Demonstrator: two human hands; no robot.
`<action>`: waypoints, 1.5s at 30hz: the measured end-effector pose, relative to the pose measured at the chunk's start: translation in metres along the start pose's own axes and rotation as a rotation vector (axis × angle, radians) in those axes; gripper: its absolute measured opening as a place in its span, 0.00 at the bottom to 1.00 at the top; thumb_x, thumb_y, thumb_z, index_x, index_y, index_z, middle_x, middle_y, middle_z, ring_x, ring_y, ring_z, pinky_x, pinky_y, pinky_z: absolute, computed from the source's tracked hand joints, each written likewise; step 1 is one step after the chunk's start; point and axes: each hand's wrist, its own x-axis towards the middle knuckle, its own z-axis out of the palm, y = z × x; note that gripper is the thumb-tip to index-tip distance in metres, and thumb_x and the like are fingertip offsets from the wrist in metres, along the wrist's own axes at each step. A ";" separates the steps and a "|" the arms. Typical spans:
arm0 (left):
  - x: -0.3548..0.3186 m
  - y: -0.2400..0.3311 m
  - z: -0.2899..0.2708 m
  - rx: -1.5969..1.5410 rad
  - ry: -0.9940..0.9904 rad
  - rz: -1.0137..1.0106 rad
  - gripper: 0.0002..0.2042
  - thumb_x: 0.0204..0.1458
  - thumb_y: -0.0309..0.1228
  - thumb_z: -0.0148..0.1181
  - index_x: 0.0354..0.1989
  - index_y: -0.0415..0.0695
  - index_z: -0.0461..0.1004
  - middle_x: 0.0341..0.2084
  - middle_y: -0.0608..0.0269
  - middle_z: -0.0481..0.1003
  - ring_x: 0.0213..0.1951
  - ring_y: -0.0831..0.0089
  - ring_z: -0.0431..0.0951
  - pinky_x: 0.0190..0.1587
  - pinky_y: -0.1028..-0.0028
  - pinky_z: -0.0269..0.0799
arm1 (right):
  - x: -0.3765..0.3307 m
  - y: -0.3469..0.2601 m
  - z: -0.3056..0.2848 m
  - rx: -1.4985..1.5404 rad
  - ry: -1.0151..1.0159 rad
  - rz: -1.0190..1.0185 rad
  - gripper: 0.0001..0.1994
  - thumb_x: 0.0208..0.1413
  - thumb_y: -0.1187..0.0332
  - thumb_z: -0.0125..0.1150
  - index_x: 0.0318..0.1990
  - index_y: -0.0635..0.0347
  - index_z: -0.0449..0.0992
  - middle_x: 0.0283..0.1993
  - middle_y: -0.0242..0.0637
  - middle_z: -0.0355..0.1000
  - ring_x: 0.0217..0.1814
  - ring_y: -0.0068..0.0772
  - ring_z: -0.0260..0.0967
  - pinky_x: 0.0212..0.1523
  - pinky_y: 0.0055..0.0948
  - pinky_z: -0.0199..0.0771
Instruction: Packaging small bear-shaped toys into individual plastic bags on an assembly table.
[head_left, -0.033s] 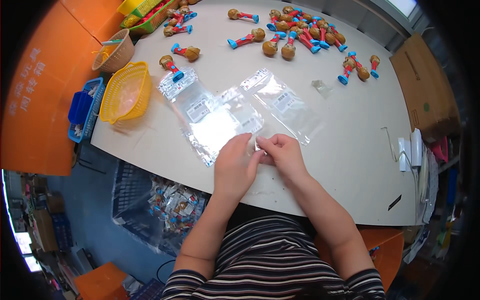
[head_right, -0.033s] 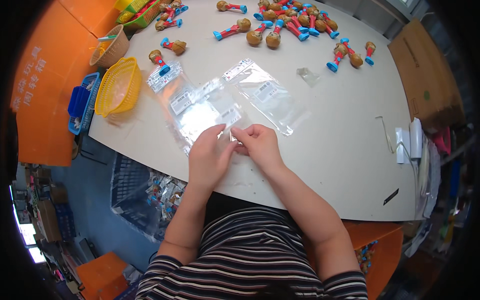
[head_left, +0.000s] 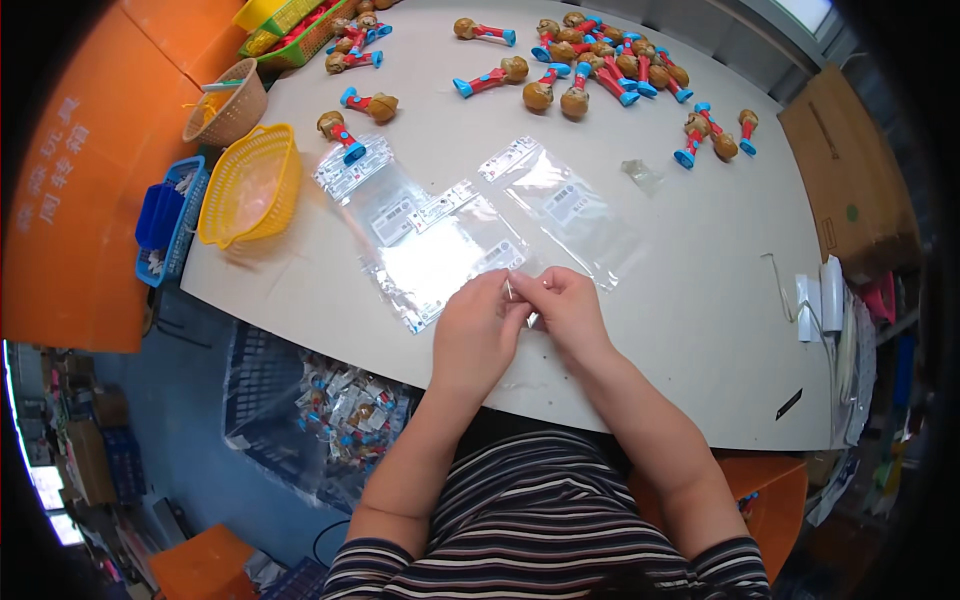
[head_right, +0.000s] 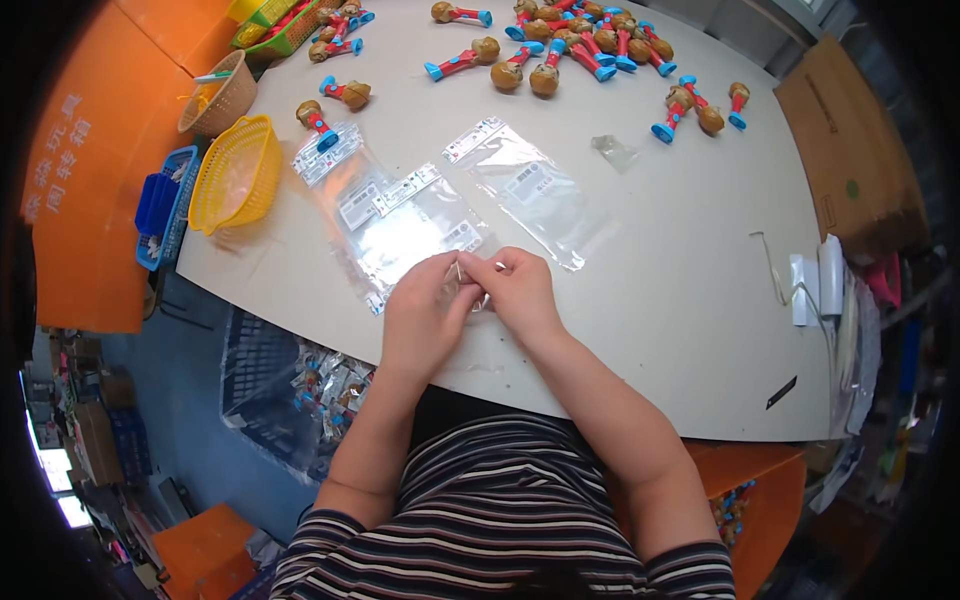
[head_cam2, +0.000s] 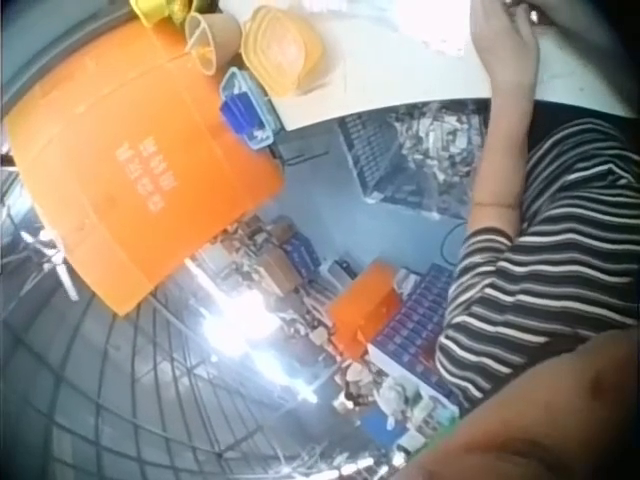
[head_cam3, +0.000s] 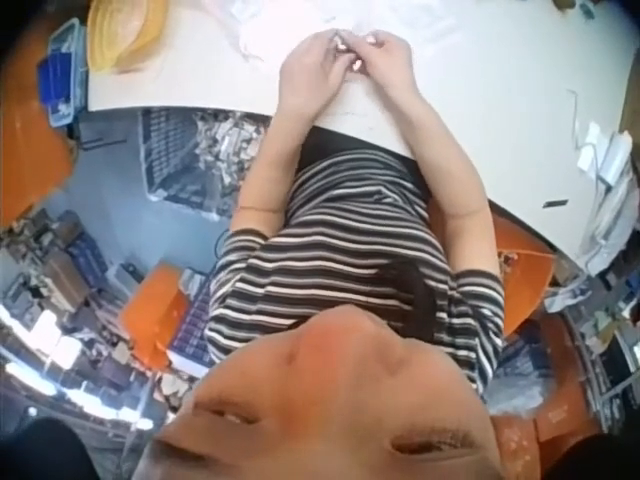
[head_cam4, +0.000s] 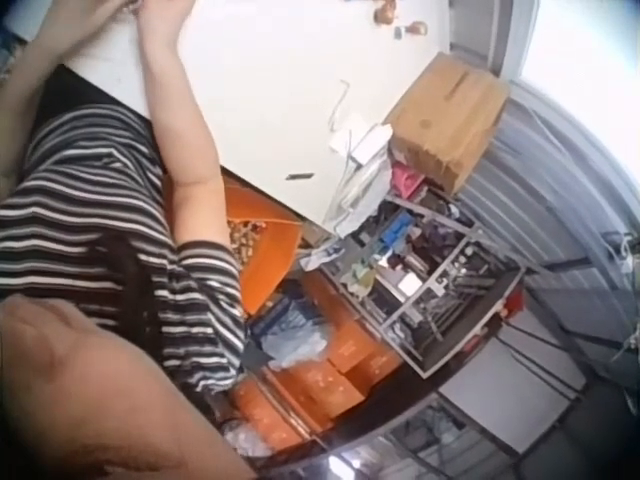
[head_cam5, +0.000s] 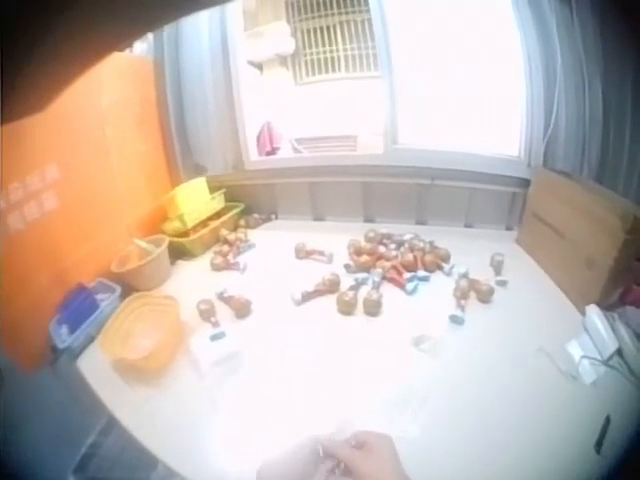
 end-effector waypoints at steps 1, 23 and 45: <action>0.000 0.002 0.001 -0.002 -0.002 0.002 0.16 0.47 0.27 0.67 0.45 0.37 0.76 0.39 0.48 0.78 0.42 0.52 0.79 0.46 0.65 0.74 | 0.001 0.000 0.003 -0.011 0.022 -0.027 0.14 0.58 0.64 0.66 0.29 0.67 0.74 0.31 0.42 0.78 0.30 0.25 0.76 0.29 0.21 0.75; -0.006 -0.025 0.040 0.167 0.130 0.254 0.08 0.43 0.17 0.60 0.33 0.39 0.76 0.27 0.56 0.72 0.30 0.58 0.74 0.32 0.64 0.71 | 0.176 -0.120 -0.236 -1.029 1.089 -0.132 0.27 0.54 0.44 0.59 0.43 0.64 0.81 0.48 0.51 0.77 0.49 0.51 0.76 0.48 0.43 0.75; 0.020 0.018 0.049 -0.052 0.079 0.097 0.04 0.51 0.22 0.61 0.34 0.36 0.75 0.25 0.54 0.75 0.24 0.65 0.76 0.30 0.70 0.73 | -0.068 0.001 -0.094 -0.721 0.093 -0.521 0.15 0.61 0.69 0.58 0.53 0.63 0.75 0.26 0.28 0.68 0.26 0.20 0.67 0.26 0.27 0.68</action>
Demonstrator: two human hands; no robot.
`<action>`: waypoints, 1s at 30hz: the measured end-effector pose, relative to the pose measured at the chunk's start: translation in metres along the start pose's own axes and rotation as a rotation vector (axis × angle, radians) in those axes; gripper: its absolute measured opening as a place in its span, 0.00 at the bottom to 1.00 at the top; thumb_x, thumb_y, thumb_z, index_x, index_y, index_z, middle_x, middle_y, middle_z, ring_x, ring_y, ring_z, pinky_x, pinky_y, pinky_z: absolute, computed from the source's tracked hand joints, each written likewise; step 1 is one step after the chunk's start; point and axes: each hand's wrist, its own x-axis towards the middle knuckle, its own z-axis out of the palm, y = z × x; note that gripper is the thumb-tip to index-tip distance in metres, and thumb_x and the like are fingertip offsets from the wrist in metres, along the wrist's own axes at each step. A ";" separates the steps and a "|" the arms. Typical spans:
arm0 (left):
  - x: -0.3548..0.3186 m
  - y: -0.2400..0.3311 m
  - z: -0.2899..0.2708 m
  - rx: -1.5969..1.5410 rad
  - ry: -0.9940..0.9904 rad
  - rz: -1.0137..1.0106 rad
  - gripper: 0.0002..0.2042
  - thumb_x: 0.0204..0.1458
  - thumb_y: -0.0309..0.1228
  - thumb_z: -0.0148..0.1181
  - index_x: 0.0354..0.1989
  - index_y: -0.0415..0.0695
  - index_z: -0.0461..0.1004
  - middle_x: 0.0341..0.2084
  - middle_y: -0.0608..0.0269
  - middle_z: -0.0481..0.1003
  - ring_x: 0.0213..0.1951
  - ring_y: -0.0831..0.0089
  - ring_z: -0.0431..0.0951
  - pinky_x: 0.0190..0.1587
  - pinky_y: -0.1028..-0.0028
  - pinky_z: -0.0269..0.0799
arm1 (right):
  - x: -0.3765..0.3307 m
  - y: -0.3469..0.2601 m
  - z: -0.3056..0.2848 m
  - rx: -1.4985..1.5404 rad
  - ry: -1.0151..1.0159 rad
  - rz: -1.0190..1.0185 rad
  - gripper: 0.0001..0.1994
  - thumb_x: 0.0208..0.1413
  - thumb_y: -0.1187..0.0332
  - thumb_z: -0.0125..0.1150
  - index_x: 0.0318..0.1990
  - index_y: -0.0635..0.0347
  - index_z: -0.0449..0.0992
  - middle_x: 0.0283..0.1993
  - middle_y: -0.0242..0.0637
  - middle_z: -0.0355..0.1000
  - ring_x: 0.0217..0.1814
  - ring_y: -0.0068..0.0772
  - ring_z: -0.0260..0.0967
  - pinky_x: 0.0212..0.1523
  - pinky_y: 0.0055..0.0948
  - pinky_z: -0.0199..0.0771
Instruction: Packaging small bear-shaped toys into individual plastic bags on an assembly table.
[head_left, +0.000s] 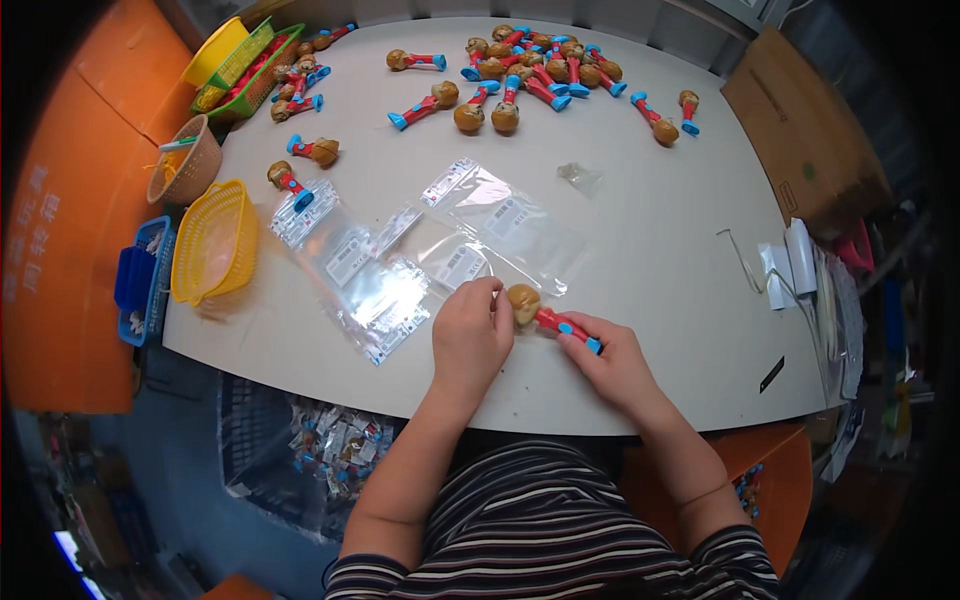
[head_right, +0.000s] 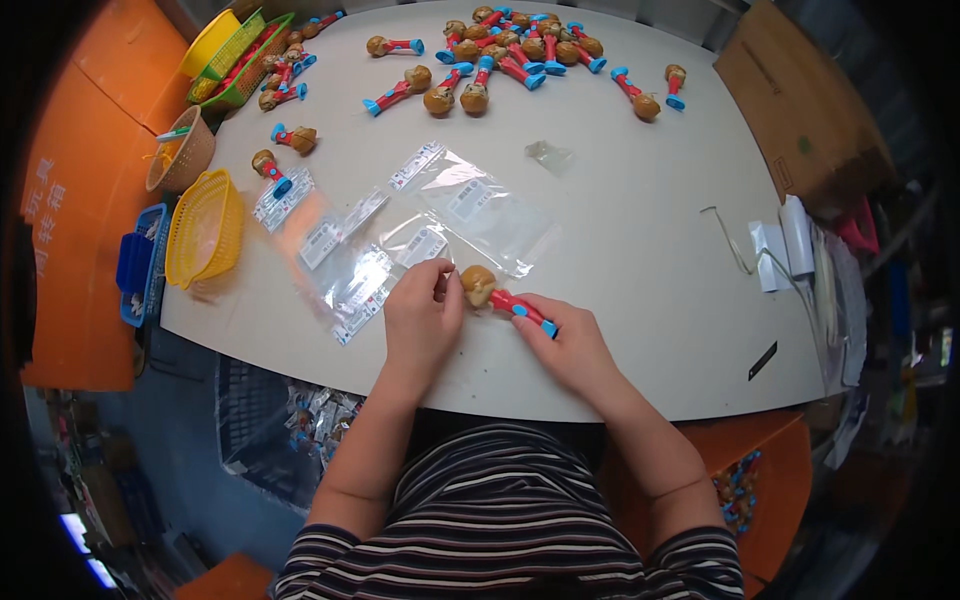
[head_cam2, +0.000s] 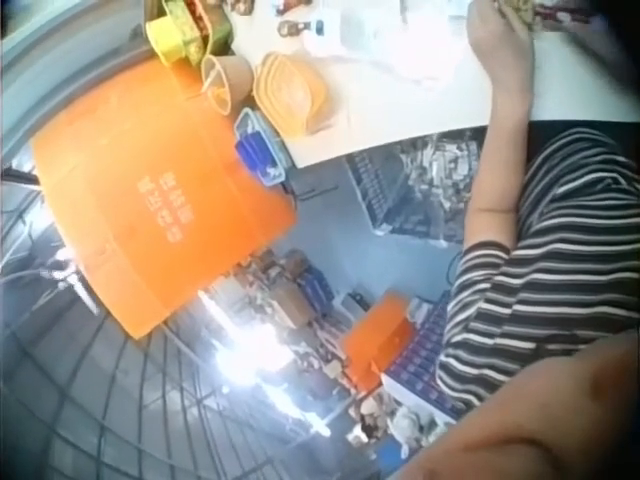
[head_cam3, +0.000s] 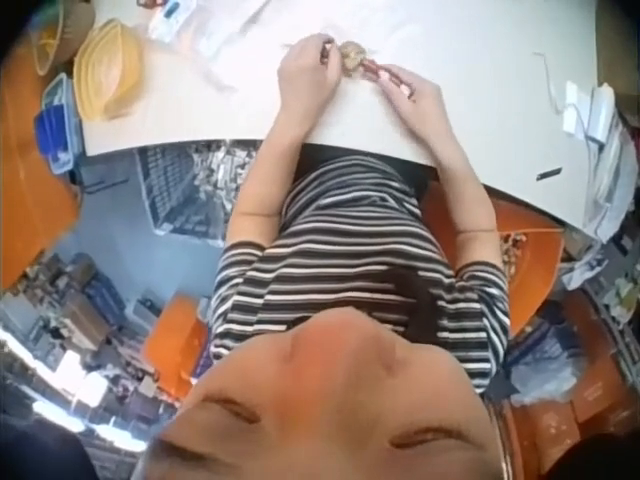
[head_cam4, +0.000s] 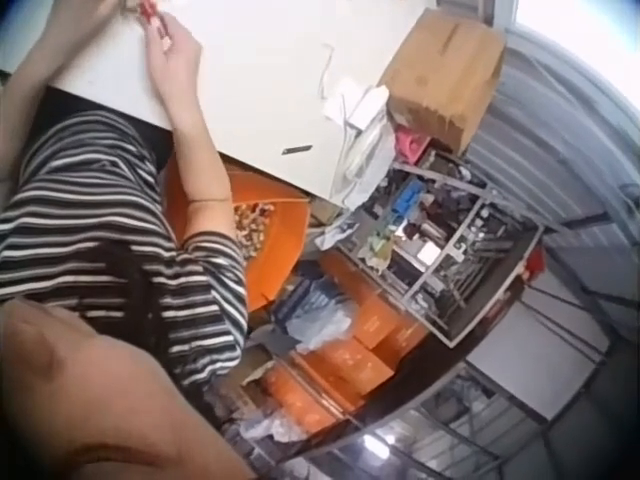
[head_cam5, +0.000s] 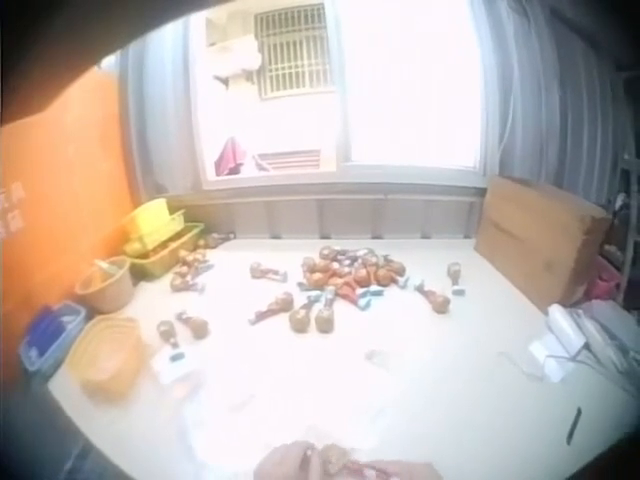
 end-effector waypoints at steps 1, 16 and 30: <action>0.000 0.000 0.000 0.019 -0.023 0.043 0.04 0.51 0.22 0.61 0.34 0.36 0.75 0.26 0.53 0.75 0.25 0.64 0.77 0.30 0.70 0.73 | -0.002 -0.003 0.002 0.002 0.001 -0.002 0.15 0.61 0.69 0.58 0.53 0.63 0.75 0.26 0.28 0.68 0.26 0.20 0.67 0.26 0.27 0.68; -0.003 0.014 -0.004 0.020 -0.075 0.290 0.05 0.50 0.23 0.61 0.35 0.38 0.75 0.28 0.53 0.76 0.27 0.59 0.78 0.32 0.67 0.74 | -0.004 -0.005 0.031 -0.395 0.093 -0.208 0.12 0.59 0.72 0.59 0.49 0.63 0.70 0.40 0.47 0.72 0.39 0.49 0.74 0.37 0.35 0.74; -0.035 0.020 -0.018 -0.048 -0.104 0.060 0.06 0.49 0.22 0.62 0.35 0.39 0.75 0.27 0.55 0.76 0.27 0.59 0.77 0.31 0.67 0.73 | -0.018 -0.007 0.014 -0.017 -0.008 -0.156 0.14 0.52 0.74 0.67 0.46 0.65 0.74 0.43 0.44 0.73 0.39 0.36 0.76 0.40 0.29 0.78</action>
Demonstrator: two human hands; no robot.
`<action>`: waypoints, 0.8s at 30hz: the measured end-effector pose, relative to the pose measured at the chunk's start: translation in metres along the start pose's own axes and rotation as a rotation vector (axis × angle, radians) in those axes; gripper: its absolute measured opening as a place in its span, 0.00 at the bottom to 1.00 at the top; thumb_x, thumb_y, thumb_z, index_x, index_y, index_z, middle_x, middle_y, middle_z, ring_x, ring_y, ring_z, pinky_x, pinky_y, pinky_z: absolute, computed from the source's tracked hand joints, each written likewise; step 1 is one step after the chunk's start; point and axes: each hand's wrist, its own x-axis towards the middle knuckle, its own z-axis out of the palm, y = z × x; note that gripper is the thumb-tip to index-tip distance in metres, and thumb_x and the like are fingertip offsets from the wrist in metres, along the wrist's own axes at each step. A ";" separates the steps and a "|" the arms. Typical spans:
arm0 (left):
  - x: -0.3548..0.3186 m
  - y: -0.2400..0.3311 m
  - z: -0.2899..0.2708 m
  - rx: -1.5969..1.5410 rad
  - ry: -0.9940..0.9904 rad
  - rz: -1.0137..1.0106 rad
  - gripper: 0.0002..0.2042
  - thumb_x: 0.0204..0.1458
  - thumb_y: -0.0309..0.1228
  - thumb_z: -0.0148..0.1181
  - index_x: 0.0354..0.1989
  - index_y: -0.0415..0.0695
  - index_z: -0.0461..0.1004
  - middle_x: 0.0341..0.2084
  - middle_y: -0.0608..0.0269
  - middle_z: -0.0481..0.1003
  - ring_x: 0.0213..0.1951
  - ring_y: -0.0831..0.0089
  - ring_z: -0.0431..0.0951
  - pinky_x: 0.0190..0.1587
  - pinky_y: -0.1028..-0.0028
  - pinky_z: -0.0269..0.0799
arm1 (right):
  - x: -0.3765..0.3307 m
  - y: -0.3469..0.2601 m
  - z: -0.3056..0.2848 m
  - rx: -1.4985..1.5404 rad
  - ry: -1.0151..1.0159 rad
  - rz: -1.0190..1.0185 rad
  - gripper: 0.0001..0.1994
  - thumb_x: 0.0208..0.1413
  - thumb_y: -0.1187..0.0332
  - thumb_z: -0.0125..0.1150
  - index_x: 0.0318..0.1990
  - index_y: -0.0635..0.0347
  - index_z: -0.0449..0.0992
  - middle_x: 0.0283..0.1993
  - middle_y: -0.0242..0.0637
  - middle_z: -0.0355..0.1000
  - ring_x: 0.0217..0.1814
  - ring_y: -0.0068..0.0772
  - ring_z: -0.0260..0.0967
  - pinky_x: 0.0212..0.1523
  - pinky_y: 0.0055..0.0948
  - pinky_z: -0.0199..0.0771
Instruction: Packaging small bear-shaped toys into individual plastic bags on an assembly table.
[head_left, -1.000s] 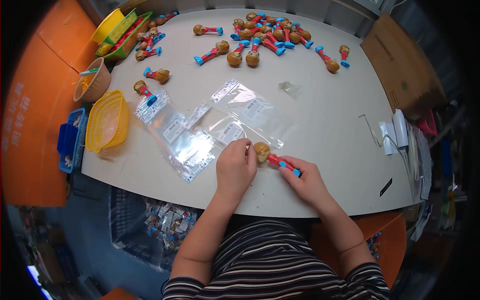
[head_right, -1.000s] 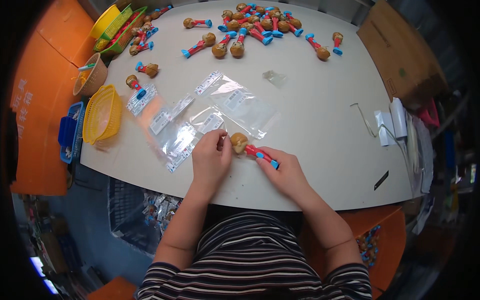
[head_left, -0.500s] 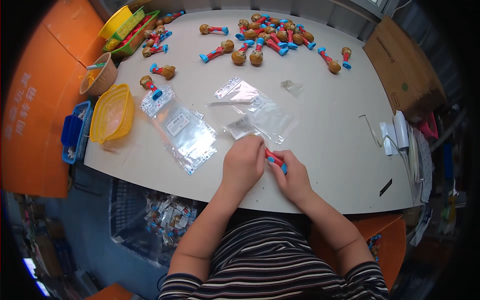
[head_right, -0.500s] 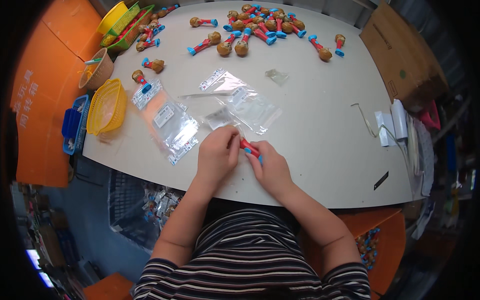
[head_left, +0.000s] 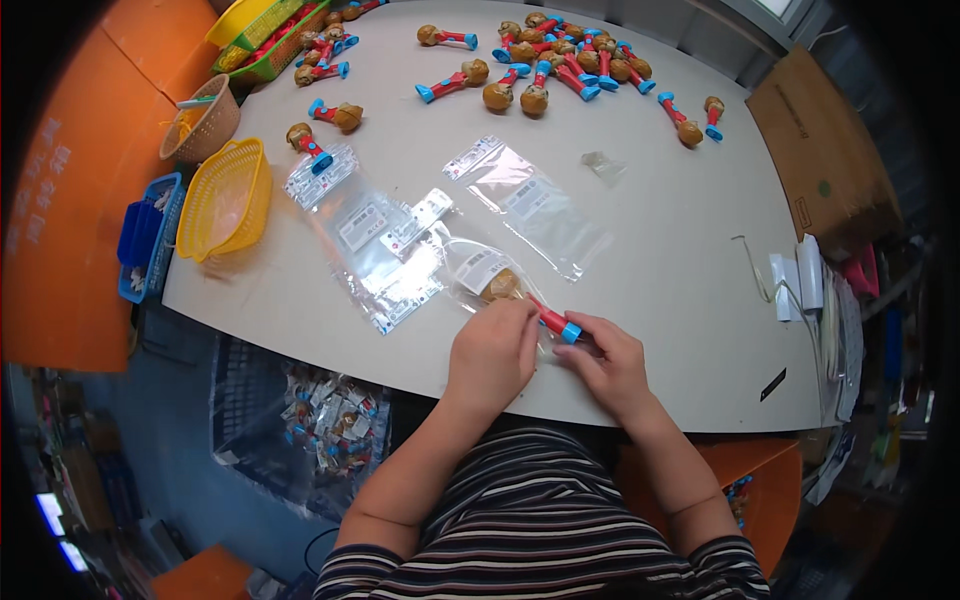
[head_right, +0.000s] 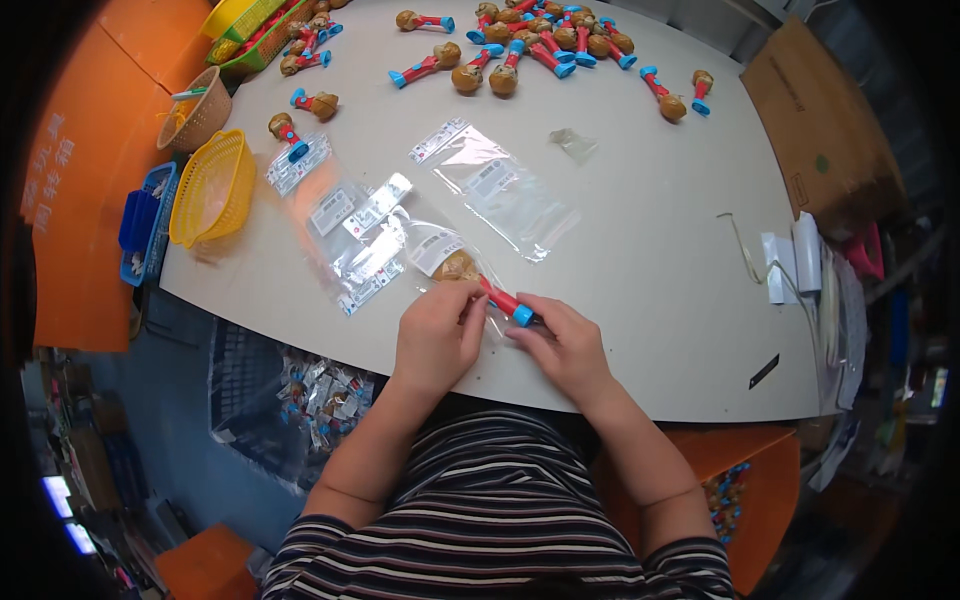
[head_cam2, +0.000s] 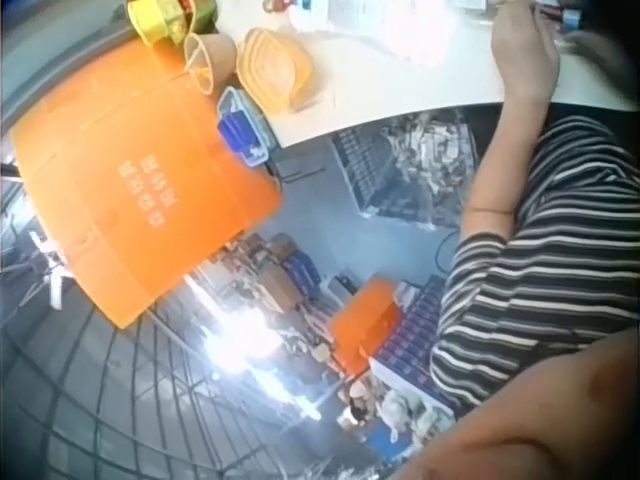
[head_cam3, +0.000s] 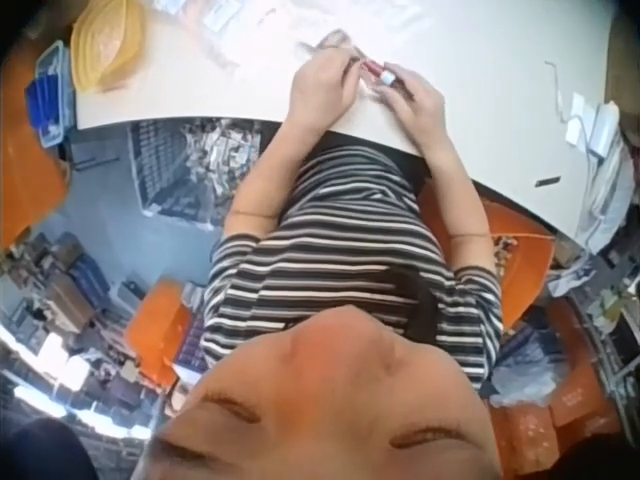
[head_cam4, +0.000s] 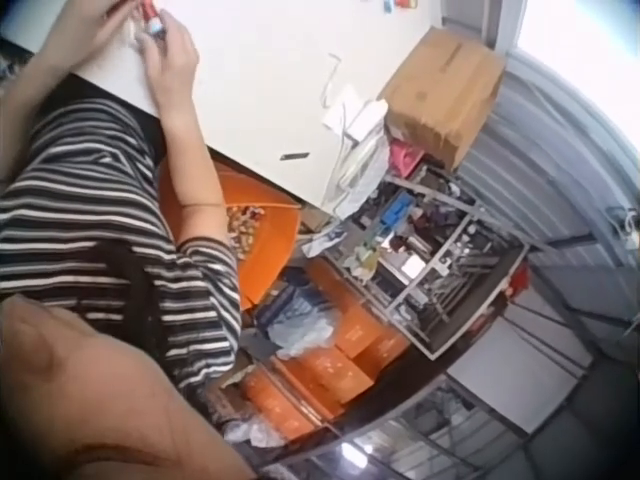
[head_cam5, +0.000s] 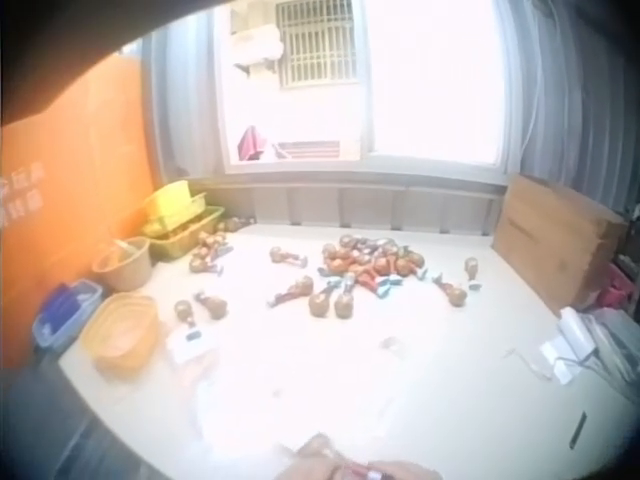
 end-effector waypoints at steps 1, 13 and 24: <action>-0.001 0.003 0.001 -0.007 -0.008 0.043 0.06 0.49 0.22 0.62 0.36 0.40 0.75 0.27 0.55 0.76 0.28 0.59 0.77 0.32 0.66 0.73 | -0.001 0.001 0.003 0.077 0.033 0.044 0.14 0.50 0.74 0.70 0.44 0.66 0.76 0.43 0.43 0.74 0.37 0.33 0.77 0.38 0.27 0.79; -0.011 0.013 0.001 -0.006 -0.059 0.042 0.06 0.50 0.23 0.62 0.36 0.40 0.75 0.26 0.54 0.74 0.29 0.57 0.76 0.33 0.64 0.72 | 0.006 0.011 -0.005 -0.170 0.031 -0.203 0.14 0.43 0.75 0.73 0.39 0.63 0.76 0.36 0.39 0.73 0.33 0.33 0.75 0.31 0.29 0.77; -0.015 0.019 0.002 0.046 -0.099 0.120 0.06 0.50 0.24 0.59 0.36 0.40 0.72 0.24 0.57 0.70 0.29 0.58 0.74 0.31 0.64 0.72 | 0.024 0.014 0.011 -0.076 0.090 -0.102 0.17 0.49 0.78 0.64 0.48 0.62 0.71 0.40 0.41 0.71 0.36 0.33 0.71 0.34 0.27 0.75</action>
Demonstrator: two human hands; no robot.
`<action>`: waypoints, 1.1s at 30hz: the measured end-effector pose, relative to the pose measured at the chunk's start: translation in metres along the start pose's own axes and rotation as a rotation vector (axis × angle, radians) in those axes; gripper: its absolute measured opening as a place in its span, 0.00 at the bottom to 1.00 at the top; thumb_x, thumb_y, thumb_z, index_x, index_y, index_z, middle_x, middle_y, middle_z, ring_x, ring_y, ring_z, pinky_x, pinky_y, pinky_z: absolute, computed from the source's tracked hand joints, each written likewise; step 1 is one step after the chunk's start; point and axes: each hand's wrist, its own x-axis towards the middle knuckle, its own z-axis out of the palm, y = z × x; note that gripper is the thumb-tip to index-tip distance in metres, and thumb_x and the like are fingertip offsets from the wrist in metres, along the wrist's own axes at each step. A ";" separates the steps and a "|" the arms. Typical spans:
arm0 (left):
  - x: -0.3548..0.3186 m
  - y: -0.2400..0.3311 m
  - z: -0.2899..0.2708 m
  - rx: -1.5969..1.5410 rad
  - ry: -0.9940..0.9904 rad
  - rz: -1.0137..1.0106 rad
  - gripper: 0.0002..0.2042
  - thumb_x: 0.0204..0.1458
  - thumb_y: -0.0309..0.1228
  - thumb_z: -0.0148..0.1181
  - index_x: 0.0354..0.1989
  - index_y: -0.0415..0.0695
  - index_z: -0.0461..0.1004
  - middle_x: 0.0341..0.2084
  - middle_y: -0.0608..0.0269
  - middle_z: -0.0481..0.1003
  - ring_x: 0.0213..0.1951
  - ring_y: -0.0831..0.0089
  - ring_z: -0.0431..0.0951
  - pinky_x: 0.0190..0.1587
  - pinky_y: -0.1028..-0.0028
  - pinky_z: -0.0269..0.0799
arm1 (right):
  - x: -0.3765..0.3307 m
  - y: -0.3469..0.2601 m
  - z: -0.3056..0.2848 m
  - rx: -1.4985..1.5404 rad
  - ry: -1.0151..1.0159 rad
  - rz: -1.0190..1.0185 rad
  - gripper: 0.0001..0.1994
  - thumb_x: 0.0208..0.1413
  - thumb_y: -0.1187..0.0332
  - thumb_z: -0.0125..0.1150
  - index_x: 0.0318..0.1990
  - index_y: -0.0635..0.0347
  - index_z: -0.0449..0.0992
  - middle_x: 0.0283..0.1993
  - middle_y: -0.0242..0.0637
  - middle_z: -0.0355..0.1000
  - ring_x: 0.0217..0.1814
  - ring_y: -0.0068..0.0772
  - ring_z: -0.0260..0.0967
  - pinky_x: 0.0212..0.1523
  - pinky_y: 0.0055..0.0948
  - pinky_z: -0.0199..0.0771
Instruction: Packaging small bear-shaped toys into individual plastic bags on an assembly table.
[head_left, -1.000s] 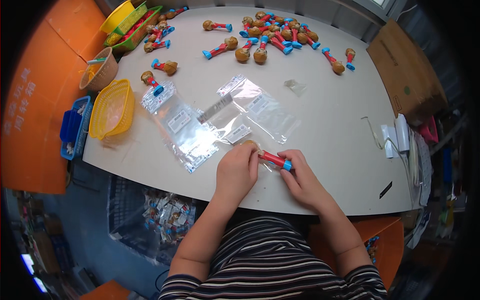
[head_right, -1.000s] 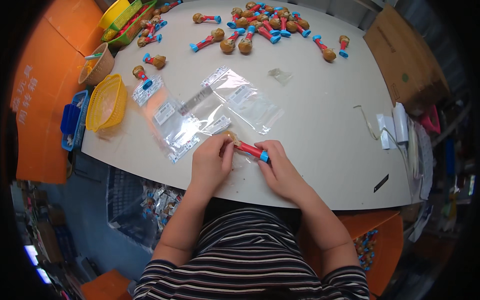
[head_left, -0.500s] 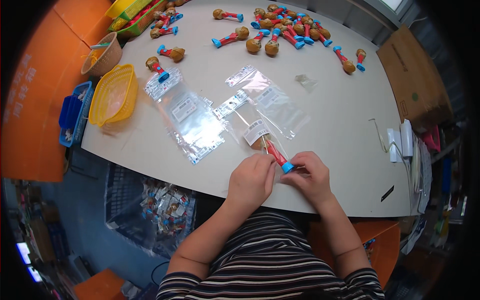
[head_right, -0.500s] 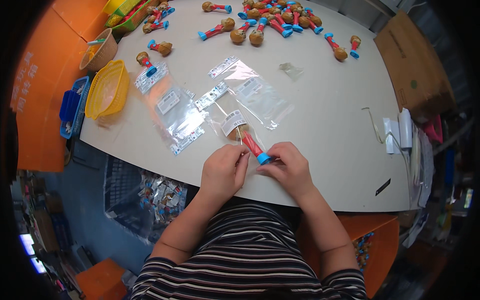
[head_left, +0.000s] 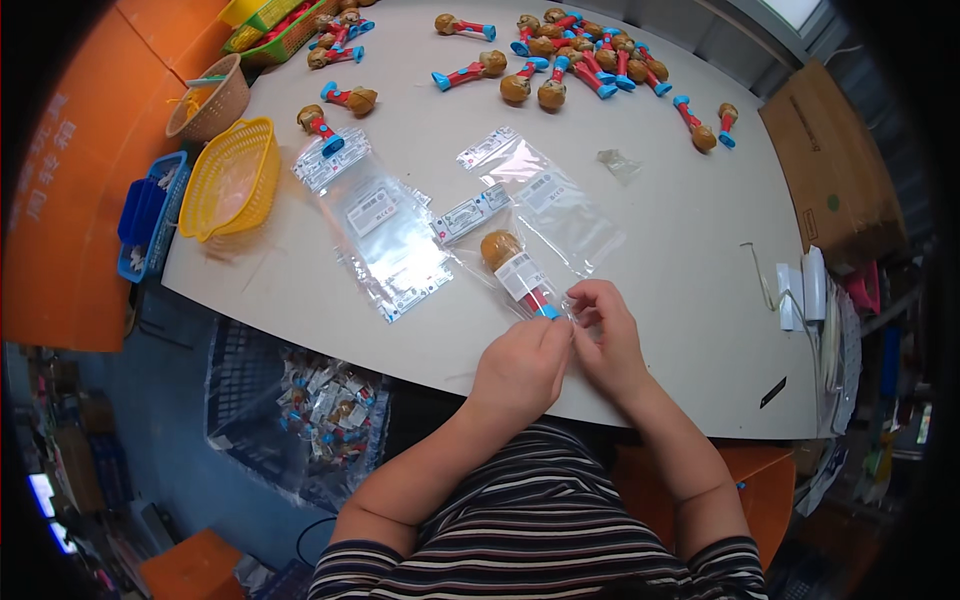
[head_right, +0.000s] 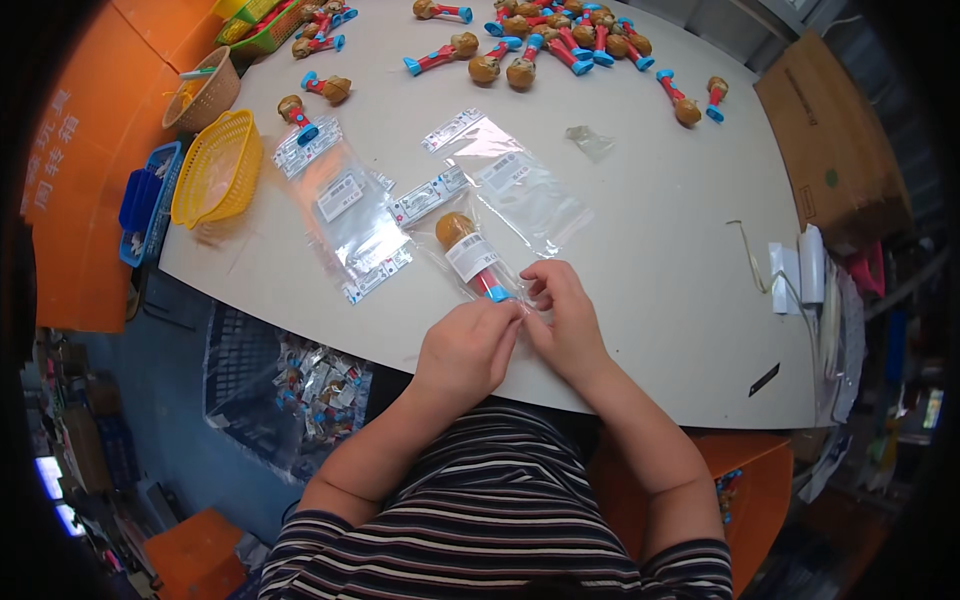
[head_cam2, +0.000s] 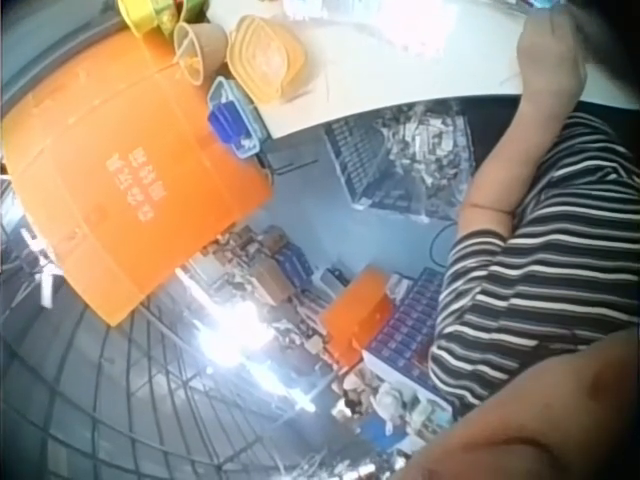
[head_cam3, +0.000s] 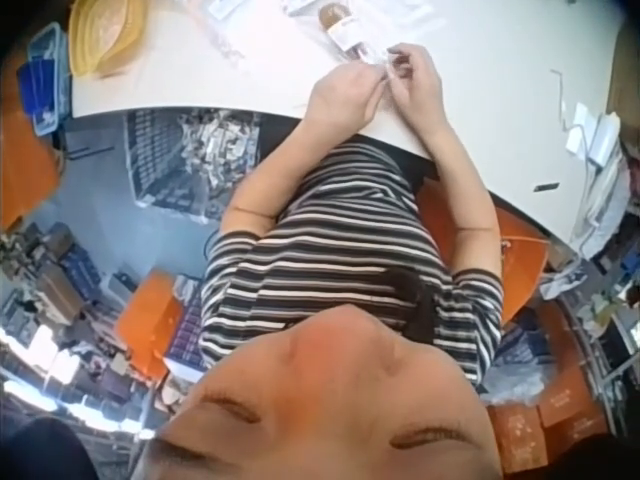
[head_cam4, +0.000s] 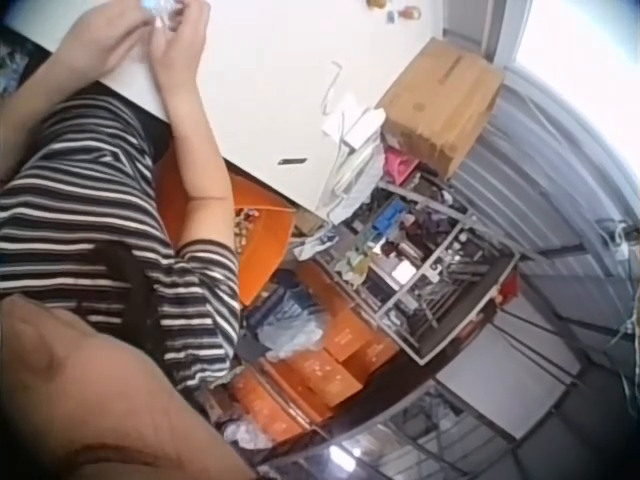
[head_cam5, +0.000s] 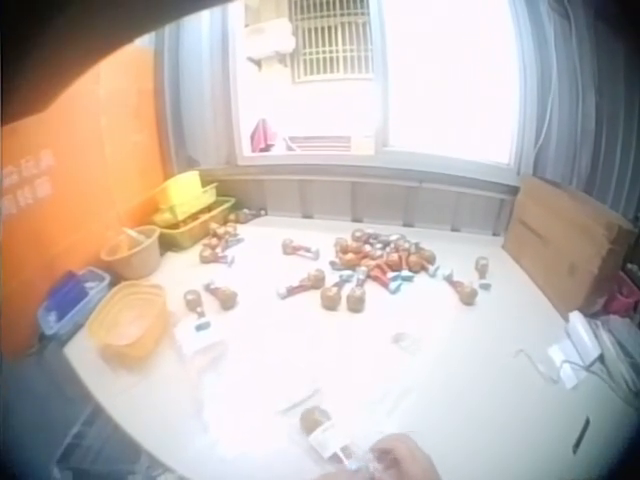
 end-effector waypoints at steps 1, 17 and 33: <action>0.000 0.001 -0.001 0.035 -0.007 -0.011 0.06 0.50 0.24 0.59 0.36 0.40 0.72 0.24 0.57 0.70 0.29 0.58 0.74 0.31 0.64 0.72 | -0.001 -0.001 0.003 0.052 -0.038 0.077 0.18 0.51 0.79 0.62 0.50 0.63 0.70 0.41 0.42 0.73 0.37 0.33 0.72 0.35 0.27 0.75; -0.021 0.005 -0.007 0.185 0.132 -0.008 0.12 0.44 0.24 0.66 0.39 0.42 0.78 0.33 0.60 0.74 0.36 0.61 0.74 0.40 0.65 0.68 | -0.002 -0.023 -0.009 0.649 -0.473 0.881 0.17 0.69 0.63 0.46 0.51 0.68 0.75 0.41 0.38 0.77 0.42 0.26 0.77 0.44 0.23 0.79; -0.031 -0.011 0.011 -0.100 0.115 -0.106 0.07 0.43 0.19 0.63 0.31 0.39 0.74 0.29 0.56 0.72 0.35 0.56 0.72 0.40 0.63 0.68 | -0.006 -0.035 -0.002 0.915 -0.305 1.058 0.18 0.66 0.65 0.45 0.51 0.71 0.75 0.41 0.44 0.78 0.40 0.30 0.79 0.44 0.29 0.82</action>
